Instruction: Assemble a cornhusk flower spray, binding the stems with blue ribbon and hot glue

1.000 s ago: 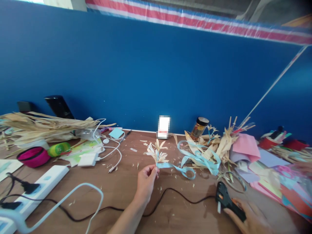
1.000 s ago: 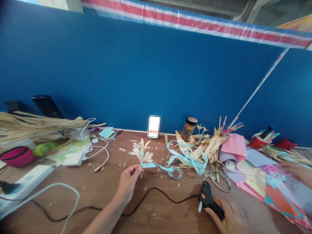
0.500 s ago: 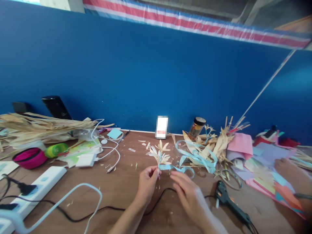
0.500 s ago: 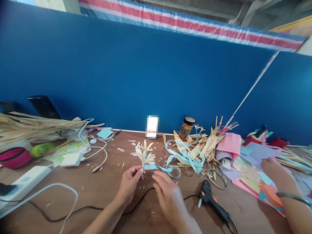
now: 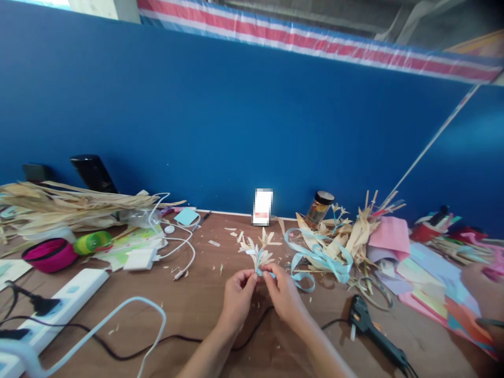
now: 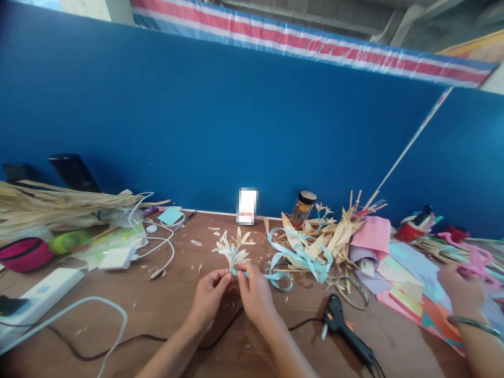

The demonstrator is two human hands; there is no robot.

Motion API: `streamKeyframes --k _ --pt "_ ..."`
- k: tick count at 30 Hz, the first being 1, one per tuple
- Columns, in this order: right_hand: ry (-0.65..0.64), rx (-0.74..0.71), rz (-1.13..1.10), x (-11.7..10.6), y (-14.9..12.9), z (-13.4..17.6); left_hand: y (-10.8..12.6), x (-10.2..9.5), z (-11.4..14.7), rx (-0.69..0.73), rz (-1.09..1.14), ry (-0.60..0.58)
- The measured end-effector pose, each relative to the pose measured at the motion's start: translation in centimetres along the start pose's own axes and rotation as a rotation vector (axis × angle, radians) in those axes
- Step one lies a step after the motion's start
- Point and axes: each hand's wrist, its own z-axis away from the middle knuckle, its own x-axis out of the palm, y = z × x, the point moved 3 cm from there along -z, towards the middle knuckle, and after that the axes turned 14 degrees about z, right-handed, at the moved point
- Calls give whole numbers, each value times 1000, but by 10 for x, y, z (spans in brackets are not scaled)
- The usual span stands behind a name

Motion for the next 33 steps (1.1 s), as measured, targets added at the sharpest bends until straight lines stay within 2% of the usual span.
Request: streamKeyframes --k 7,12,16,23,33 --pt "20 195 -309 11 18 0 -6 1 -2 -23 -4 -31" --pt "4 380 -590 18 13 4 -7 0 -3 -21 -39 -26" --pt "34 479 -705 24 7 8 -5 0 -1 14 -97 -13" --pt "128 512 -712 32 9 11 2 4 2 146 -292 -16" --pt "156 490 -556 32 0 14 4 6 8 370 -631 28"
